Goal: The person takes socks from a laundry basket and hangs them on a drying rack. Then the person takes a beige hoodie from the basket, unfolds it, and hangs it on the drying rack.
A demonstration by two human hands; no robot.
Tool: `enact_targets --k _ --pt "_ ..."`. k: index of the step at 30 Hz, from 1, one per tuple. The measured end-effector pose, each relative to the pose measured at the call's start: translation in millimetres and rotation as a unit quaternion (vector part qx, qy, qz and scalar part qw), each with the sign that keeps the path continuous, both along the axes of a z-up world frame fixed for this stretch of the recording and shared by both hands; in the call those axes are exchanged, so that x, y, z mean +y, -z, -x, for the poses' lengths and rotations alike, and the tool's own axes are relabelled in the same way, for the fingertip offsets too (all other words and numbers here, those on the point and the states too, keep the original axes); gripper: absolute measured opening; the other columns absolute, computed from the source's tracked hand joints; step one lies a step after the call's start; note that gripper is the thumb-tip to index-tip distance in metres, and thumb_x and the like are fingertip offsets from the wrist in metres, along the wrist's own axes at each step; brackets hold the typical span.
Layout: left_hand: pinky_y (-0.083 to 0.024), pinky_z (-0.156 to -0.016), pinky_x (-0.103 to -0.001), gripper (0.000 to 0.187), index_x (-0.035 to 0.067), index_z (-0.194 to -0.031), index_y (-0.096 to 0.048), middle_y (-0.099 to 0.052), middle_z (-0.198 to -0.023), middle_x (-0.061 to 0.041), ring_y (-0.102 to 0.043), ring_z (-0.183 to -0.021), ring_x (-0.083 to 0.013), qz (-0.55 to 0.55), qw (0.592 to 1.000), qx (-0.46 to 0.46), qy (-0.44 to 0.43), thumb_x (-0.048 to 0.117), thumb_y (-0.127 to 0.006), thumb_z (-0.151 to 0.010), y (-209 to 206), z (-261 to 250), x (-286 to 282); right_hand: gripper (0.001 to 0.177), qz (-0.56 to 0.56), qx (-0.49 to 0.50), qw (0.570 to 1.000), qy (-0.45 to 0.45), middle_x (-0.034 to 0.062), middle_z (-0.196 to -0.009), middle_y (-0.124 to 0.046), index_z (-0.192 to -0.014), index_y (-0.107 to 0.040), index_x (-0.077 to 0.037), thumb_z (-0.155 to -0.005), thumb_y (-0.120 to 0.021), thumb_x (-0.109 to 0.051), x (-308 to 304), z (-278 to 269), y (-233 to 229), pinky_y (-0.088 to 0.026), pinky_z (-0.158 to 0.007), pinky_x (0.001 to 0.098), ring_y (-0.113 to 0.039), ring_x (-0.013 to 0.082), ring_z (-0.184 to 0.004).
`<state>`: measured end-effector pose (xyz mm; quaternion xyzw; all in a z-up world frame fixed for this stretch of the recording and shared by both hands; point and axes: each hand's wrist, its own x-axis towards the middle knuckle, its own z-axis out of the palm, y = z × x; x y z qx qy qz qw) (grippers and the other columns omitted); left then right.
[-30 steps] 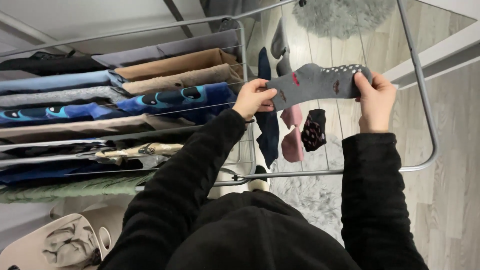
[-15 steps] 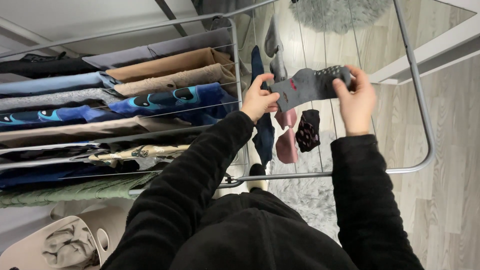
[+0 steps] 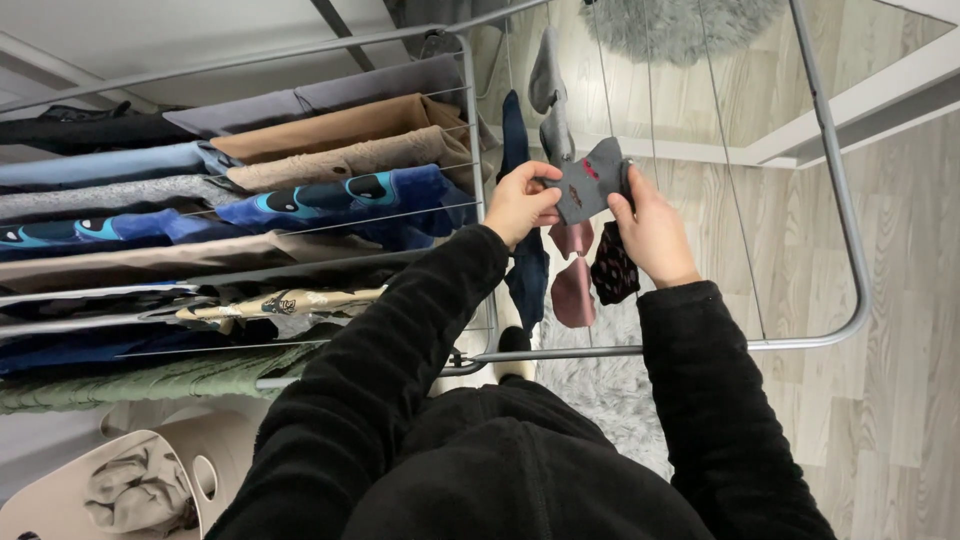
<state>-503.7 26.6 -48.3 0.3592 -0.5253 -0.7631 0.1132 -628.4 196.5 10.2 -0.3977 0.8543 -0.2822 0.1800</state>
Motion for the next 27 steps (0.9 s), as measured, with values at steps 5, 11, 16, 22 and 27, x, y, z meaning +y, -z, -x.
enact_targets --k 5,11,16,22,27 --pt "-0.071 -0.066 -0.031 0.031 0.009 -0.122 -0.067 -0.063 -0.091 -0.013 -0.077 -0.073 -0.0237 -0.002 1.0 0.001 0.0 0.005 -0.068 -0.091 -2 -2 1 0.08 -0.102 -0.057 0.993 0.006 0.0397 -0.135 -0.057 -0.156 -0.031 0.009 -0.11 -0.041 -0.055 3 -4 -2 -0.049 -0.101 0.0596 -0.058 0.0498 -0.125" --pt "-0.071 -0.066 -0.031 0.031 0.008 -0.123 -0.066 -0.063 -0.093 -0.013 -0.077 -0.074 -0.0232 -0.005 1.0 0.006 0.001 0.006 -0.067 -0.092 -1 0 1 0.093 -0.154 -0.1 0.983 0.021 0.0453 -0.132 -0.056 -0.158 -0.02 0.013 -0.108 -0.035 -0.065 10 8 23 -0.049 -0.099 0.0631 -0.057 0.0533 -0.125" --pt "-0.071 -0.069 -0.036 0.031 0.009 -0.124 -0.067 -0.061 -0.09 -0.009 -0.078 -0.075 -0.0248 -0.022 0.999 0.024 -0.002 0.007 -0.065 -0.093 -4 0 0 0.075 -0.178 -0.071 0.982 0.005 0.0464 -0.126 -0.058 -0.158 -0.02 0.011 -0.111 -0.038 -0.044 13 -14 -13 -0.048 -0.1 0.0658 -0.058 0.0566 -0.122" --pt "-0.062 -0.094 -0.041 0.044 0.013 -0.143 -0.058 -0.058 -0.111 -0.007 -0.07 -0.101 -0.0168 -0.001 0.996 0.081 0.033 0.011 -0.061 -0.099 -9 -4 3 0.041 -0.029 -0.004 0.999 0.023 0.023 -0.124 -0.07 -0.146 -0.059 -0.007 -0.113 -0.043 -0.025 2 -25 -26 -0.051 -0.098 0.0545 -0.066 0.0431 -0.115" --pt "-0.062 -0.094 -0.04 0.051 0.019 -0.147 -0.056 -0.059 -0.112 -0.005 -0.07 -0.104 -0.0172 -0.001 0.994 0.082 0.077 0.016 -0.069 -0.098 28 1 -2 0.043 0.075 -0.085 0.993 0.004 0.022 -0.139 -0.062 -0.152 -0.054 -0.019 -0.11 -0.043 -0.016 -19 -34 -39 -0.046 -0.106 0.0535 -0.054 0.0437 -0.131"
